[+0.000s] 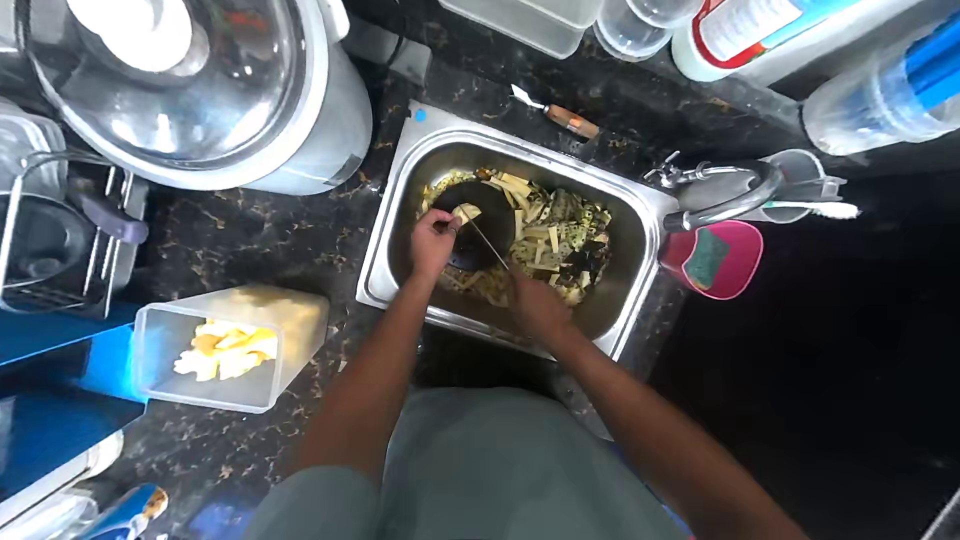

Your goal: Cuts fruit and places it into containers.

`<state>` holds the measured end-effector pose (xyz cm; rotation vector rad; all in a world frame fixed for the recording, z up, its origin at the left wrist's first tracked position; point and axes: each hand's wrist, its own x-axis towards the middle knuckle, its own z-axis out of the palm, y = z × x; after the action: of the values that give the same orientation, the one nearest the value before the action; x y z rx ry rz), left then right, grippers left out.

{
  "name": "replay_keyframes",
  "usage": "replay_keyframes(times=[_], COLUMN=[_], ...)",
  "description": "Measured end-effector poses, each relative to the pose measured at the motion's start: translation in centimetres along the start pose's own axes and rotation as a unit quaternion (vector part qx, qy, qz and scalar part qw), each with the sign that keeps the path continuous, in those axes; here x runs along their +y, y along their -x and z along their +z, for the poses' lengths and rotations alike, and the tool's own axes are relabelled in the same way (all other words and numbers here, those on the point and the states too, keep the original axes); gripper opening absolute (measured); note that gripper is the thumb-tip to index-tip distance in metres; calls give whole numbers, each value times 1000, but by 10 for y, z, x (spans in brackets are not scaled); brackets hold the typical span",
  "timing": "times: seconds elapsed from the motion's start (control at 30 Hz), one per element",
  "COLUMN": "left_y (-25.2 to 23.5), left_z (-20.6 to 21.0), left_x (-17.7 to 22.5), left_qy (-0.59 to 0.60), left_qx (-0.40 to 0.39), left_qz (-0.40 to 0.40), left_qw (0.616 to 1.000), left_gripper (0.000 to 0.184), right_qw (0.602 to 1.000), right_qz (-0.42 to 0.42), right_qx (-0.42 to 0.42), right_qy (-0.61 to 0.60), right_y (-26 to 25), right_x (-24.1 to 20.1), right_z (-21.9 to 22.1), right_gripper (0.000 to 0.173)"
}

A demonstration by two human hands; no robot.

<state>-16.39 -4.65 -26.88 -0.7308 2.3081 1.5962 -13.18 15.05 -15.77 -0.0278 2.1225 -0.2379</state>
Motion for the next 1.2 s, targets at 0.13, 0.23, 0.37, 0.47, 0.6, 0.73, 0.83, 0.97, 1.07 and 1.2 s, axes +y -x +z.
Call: replay_keyframes(times=[0.13,0.23,0.37,0.47,0.6,0.73,0.83,0.97,1.07,1.2], left_y=[0,-1,-1,-2,-4,-4,-4,-7,-6,0], left_z=[1,0,2,2,-1,-4,-7,-6,-1,10], left_x=[-4,-6,-6,-5,-7,0,9,4,-2,-2], left_qy=[30,41,46,49,41,18,-17,-33,5,35], left_qx=[-3,-3,3,6,1,-7,-68,-92,-70,-45], left_qz=[-13,-18,-34,-43,-46,-47,-43,-57,-72,-78], left_qw=[999,999,998,998,998,999,997,994,995,995], left_gripper=[23,21,20,19,18,21,40,34,33,33], right_qw=[1000,1000,999,998,999,999,999,993,998,999], right_qz=[2,5,21,39,22,10,-17,-36,-8,16], right_qx=[-5,-5,-6,-6,5,8,-31,-29,-10,-16], right_qy=[6,6,32,54,47,49,-3,-106,-68,-36], right_y=[1,0,-1,-7,-35,-61,-62,-43,-15,1], right_x=[-3,-4,-8,-14,-2,13,25,31,19,12], right_z=[-2,-1,0,4,24,38,23,11,9,14], right_gripper=[45,44,45,42,41,44,49,44,48,45])
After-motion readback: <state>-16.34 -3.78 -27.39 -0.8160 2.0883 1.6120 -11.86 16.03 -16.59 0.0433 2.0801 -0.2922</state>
